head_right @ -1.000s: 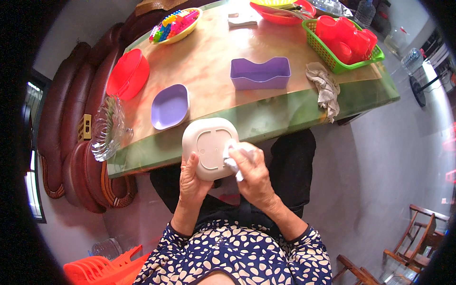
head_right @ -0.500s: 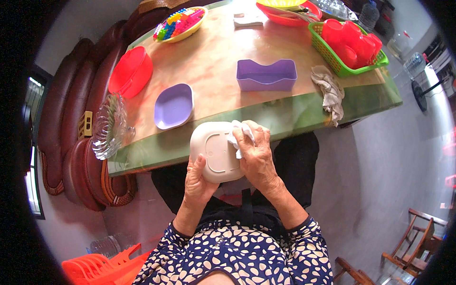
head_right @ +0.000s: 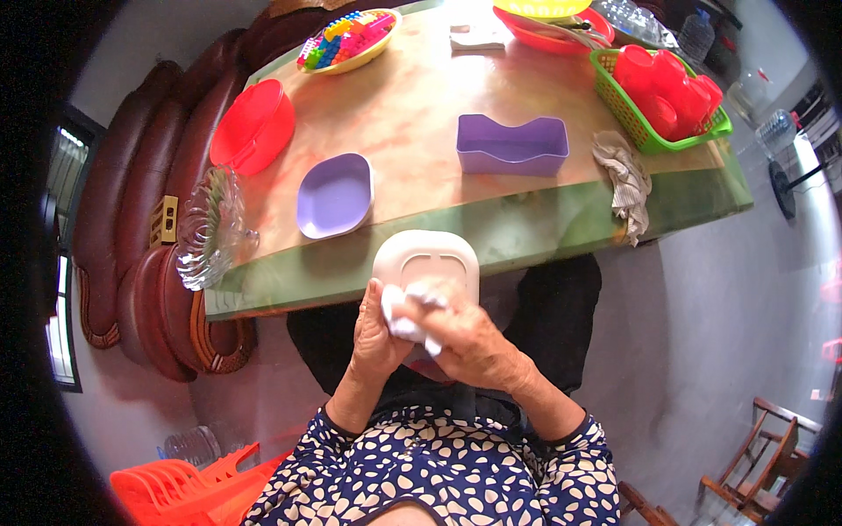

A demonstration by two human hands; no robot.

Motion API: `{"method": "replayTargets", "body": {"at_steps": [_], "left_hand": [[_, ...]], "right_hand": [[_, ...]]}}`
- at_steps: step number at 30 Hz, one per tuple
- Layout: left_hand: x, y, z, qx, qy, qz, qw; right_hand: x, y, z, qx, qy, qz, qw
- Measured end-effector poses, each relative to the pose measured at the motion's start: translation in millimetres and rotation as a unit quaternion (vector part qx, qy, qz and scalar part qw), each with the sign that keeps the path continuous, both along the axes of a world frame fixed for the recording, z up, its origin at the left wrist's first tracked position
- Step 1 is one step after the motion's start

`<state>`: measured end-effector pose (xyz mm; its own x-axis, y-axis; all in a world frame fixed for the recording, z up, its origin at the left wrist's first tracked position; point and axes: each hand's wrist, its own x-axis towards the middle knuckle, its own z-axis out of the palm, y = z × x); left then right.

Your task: The person wipes the inside and outside of a white plastic container with a white cloth, then places it on the table. They proceed to wipe a purple plastic container in the same manner, cleaning both the interior and exterior surfaces before setting it down.

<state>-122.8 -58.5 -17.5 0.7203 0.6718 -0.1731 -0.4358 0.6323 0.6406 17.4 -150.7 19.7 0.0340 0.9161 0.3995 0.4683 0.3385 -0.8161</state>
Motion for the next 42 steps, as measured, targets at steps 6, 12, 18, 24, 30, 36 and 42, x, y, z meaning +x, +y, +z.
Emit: {"method": "replayTargets", "body": {"at_steps": [6,12,18,24,30,36,42], "left_hand": [[8.9,-0.4,9.6,0.041,0.019,-0.009,0.999],[6.0,2.9,17.4,0.009,0.01,-0.032,0.999],[6.1,2.8,18.9,0.014,0.028,-0.032,0.999],[14.0,7.7,20.3,0.091,0.015,0.026,0.995],[18.1,15.1,25.1,0.071,0.02,0.044,0.996],[25.5,23.2,29.3,0.038,-0.005,0.046,0.998],[38.4,38.9,37.6,0.041,0.018,0.131,0.99]], "right_hand": [[0.7,42.9,12.5,0.06,-0.135,-0.178,0.973],[-15.9,26.1,21.0,0.073,-0.244,-0.069,0.965],[-13.7,24.4,23.9,0.06,-0.211,-0.044,0.975],[5.5,52.0,41.8,0.065,-0.158,-0.126,0.977],[45.5,57.3,29.3,0.007,-0.099,-0.177,0.979],[46.2,41.9,6.8,-0.029,-0.044,-0.236,0.97],[21.8,7.0,-11.8,-0.047,-0.074,-0.156,0.984]]}}
